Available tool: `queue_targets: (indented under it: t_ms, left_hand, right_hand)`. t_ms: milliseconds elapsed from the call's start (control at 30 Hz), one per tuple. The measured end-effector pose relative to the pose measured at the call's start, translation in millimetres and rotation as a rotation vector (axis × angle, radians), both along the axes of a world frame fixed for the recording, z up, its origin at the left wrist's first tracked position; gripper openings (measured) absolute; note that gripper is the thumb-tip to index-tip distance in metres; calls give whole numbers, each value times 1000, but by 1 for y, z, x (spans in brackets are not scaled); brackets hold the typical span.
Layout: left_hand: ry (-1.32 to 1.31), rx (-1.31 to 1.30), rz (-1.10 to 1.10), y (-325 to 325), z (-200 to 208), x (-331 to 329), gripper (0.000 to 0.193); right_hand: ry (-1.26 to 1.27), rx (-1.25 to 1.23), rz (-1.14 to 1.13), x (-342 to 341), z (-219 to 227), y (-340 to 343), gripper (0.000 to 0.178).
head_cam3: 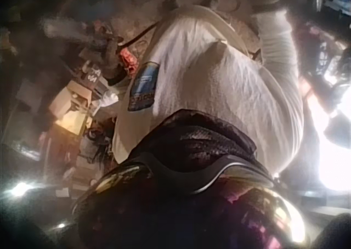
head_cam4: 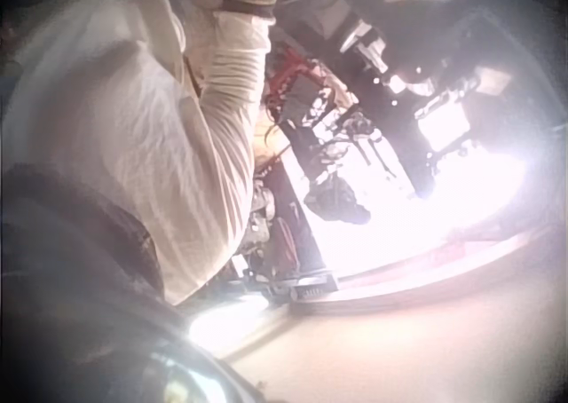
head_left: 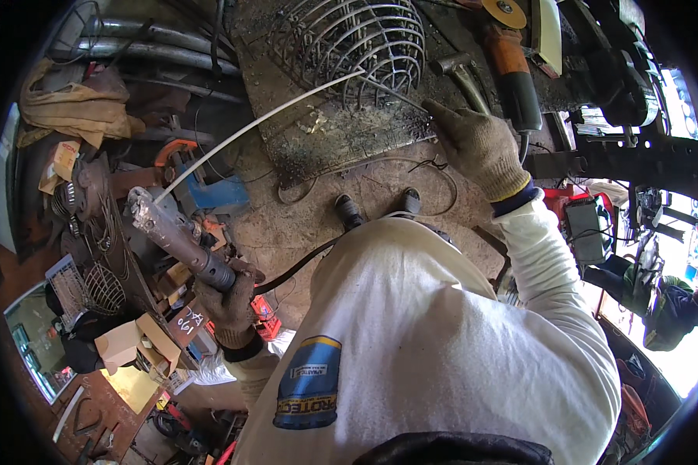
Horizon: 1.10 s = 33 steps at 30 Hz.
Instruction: The person welds a metal wire dome-like structure on a workbench using a welding torch. They hold a metal rod and the torch, applying sparks to the joints of the structure.
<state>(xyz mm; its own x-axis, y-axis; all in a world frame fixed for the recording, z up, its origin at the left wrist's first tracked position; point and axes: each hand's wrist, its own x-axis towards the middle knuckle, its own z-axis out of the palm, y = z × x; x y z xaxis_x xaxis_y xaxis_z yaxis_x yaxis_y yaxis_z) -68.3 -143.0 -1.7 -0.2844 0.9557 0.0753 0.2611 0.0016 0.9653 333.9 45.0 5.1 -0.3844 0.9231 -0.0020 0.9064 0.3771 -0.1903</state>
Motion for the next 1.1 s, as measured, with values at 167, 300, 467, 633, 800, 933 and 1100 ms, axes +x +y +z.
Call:
queue_targets:
  t_ms: [167,300,467,633,800,933,1100]
  left_hand:
    - [-130,-71,-21,0,1,1,47]
    - [-62,-92,8,1,3,-1,44]
    - [-9,-135,-31,2,8,-4,37]
    - [147,-186,-57,6,35,-9,36]
    - [131,-264,33,17,72,-3,40]
    - [534,-138,-4,14,75,-14,41]
    - [490,-260,-15,19,94,-6,33]
  right_hand:
    - [6,15,9,0,-1,0,42]
    - [22,-6,-4,0,1,0,41]
    - [21,9,-2,-1,0,-1,40]
    - [-6,-21,-21,-1,0,0,41]
    - [-1,-25,-6,1,-1,0,41]
    - [6,-20,-8,0,1,-1,42]
    - [-4,0,1,1,-2,0,43]
